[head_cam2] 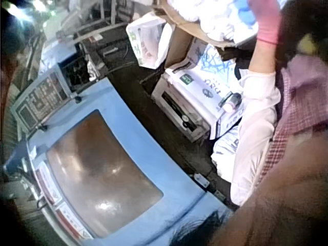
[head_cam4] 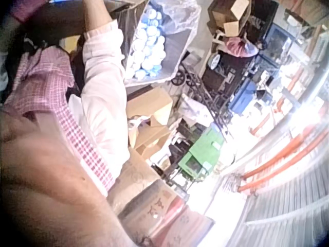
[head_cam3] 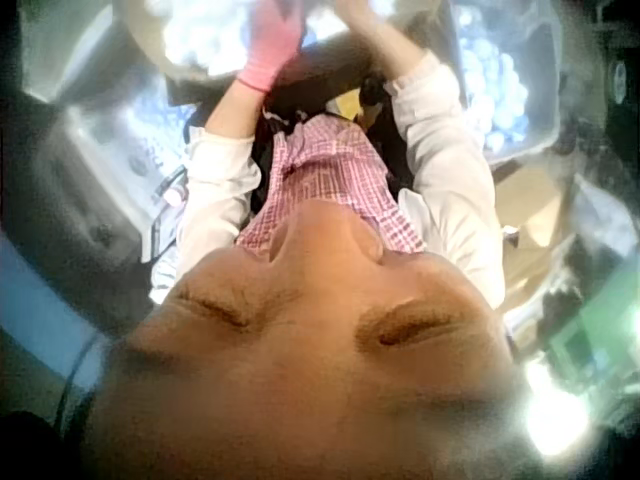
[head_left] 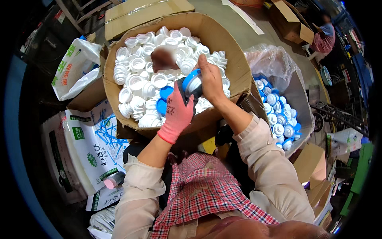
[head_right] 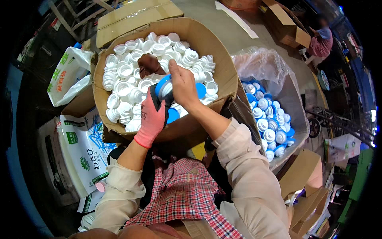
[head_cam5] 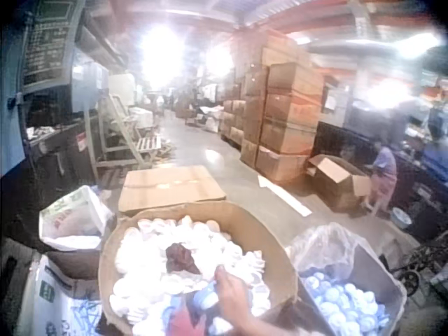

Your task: The person repeatedly picks white plastic bowls and blue lids from cardboard boxes, wipes the rims with a cloth, and screws the lids onto the bowls. The assembled containers are placed into a nearby bin. The person handles items one at a time and continues the cycle throughout the clip.

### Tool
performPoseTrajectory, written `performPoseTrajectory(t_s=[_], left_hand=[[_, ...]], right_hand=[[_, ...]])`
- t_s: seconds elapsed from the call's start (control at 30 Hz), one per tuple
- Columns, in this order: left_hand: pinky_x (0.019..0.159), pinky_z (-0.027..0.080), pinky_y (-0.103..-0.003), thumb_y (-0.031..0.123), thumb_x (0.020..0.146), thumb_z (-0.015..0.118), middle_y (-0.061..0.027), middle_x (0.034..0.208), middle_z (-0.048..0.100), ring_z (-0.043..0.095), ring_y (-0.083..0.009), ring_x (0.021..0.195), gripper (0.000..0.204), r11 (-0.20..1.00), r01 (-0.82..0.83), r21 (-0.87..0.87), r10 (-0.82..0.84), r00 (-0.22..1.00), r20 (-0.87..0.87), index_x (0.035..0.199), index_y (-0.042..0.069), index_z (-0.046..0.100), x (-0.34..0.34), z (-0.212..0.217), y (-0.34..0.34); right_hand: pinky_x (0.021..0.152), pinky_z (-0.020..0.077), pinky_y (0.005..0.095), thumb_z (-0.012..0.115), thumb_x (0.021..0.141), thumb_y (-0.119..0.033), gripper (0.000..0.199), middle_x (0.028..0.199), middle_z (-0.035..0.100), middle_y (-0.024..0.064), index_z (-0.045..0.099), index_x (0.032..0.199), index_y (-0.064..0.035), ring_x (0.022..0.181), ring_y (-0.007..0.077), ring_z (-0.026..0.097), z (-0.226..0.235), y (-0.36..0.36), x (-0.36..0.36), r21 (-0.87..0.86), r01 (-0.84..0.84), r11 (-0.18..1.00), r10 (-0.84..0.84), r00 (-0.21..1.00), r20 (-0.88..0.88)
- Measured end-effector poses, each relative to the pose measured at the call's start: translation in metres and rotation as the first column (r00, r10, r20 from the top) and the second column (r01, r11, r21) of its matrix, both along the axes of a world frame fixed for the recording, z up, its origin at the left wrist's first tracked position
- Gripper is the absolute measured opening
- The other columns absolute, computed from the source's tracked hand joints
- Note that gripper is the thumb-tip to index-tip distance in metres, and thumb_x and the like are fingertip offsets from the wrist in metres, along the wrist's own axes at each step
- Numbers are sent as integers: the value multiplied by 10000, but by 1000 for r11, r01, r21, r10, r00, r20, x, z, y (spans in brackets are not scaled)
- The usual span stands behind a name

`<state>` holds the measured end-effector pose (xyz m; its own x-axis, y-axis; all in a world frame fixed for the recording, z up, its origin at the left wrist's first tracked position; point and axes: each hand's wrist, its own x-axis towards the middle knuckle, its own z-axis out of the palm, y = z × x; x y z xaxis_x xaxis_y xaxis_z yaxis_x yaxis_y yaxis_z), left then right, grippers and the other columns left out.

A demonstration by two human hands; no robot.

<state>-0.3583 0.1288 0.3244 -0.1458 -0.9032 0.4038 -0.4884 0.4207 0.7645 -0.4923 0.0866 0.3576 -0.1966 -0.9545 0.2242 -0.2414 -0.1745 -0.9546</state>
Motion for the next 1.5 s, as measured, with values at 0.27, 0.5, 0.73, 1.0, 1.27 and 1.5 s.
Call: performPoseTrajectory(t_s=[0.27, 0.5, 0.73, 1.0, 1.27, 1.5], left_hand=[[868, 525, -444, 210, 910, 619, -198, 1292, 510, 571, -332, 1123, 594, 694, 585, 420, 52, 542, -839, 1400, -7, 363, -7, -6, -23], [881, 522, -387, 282, 1003, 433, -138, 1344, 489, 587, -292, 1118, 445, 682, 536, 497, -107, 746, -657, 1387, 57, 414, -14, 1, -24], [894, 510, -356, 292, 992, 464, -152, 1270, 534, 606, -279, 1104, 438, 703, 462, 540, -114, 823, -556, 1332, 16, 456, -7, 6, -29], [895, 534, -379, 218, 998, 440, -165, 1227, 565, 623, -300, 1090, 365, 894, 258, 365, 74, 719, -691, 1277, -13, 487, 36, 11, -59], [871, 545, -347, 195, 989, 439, -170, 1184, 601, 650, -279, 1036, 331, 941, 174, 291, 102, 672, -733, 1232, -15, 517, 79, 8, -65], [797, 518, -277, 280, 945, 555, -101, 1066, 645, 656, -185, 933, 356, 934, 111, 339, 168, 701, -693, 1165, 1, 584, 94, 15, -60]], right_hand=[[967, 407, 340, 732, 810, -357, 578, 1182, 573, 138, 502, 1252, -64, 1114, 242, 540, 4, 18, -47, 98, -410, 907, 417, 906, -76], [997, 408, 378, 847, 648, -288, 707, 1247, 544, 169, 556, 1255, -71, 1147, 319, 519, -46, 137, -314, 83, 440, 894, -266, 670, -693], [922, 465, 378, 863, 594, -276, 642, 1189, 628, 156, 637, 1159, -71, 1103, 324, 582, -92, 271, -440, 801, 432, 415, 332, 747, -576], [798, 508, 373, 750, 774, -197, 409, 1075, 654, 150, 623, 1122, -24, 899, 274, 636, -13, 144, -285, 335, 196, 922, 96, 721, -687], [782, 512, 377, 684, 831, -206, 291, 1014, 675, 170, 650, 1057, -26, 909, 298, 651, -94, -38, -33, 515, -488, 705, 709, 480, -516], [766, 512, 470, 652, 776, -173, 177, 902, 664, 202, 644, 880, -30, 872, 382, 637, -193, -69, 66, 538, -430, 725, 634, 111, -766]])
